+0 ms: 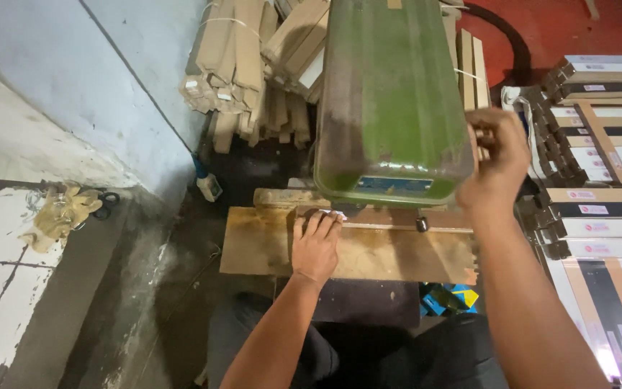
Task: Picking up frame components, feeding them through a machine to apply tape or finish, and stacking the completed pieces.
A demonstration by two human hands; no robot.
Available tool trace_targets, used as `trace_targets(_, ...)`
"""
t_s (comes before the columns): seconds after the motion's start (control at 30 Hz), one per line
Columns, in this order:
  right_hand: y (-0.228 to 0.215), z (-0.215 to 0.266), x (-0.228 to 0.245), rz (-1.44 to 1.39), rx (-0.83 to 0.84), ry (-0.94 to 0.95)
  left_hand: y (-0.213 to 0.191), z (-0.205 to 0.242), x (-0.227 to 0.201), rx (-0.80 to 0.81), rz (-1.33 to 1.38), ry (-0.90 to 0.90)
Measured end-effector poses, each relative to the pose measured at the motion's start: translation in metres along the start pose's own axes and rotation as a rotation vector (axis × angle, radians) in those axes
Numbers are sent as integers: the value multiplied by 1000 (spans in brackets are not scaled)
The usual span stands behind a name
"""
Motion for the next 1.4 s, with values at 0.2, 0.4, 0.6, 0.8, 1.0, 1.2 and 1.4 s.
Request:
trace_targets(0.2, 25, -14, -65, 99, 108, 209, -3, -4, 0, -163, 33, 14)
trace_targets(0.4, 28, 49, -88, 477, 478, 393, 0, 0, 0, -166, 66, 3)
trace_targets(0.6, -12, 103, -148, 632, 764, 699, -23, -2, 9, -144, 281, -91)
trace_targets(0.8, -87, 132, -236, 712, 193, 796, -46, 10, 45, -280, 248, -621)
trace_targets(1.0, -78, 167, -253, -63, 13, 1229, -34, 14, 62, 244, 445, -1133)
trace_targets(1.2, -110, 158, -244, 188, 44, 1082, -16, 11, 46, 237, 518, -1178)
trace_targets(1.4, -144, 152, -246, 321, -2, 1073, 8, -4, 15, 211, 590, -1107)
Point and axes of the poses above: each hand's wrist, its own z-axis away from the middle knuckle, its own y-axis out of the palm, x = y × z, the point moved 6 cm from there along -z, towards the middle knuckle, and after that the axes turned 11 degrees about y, right-handed, at the moved point
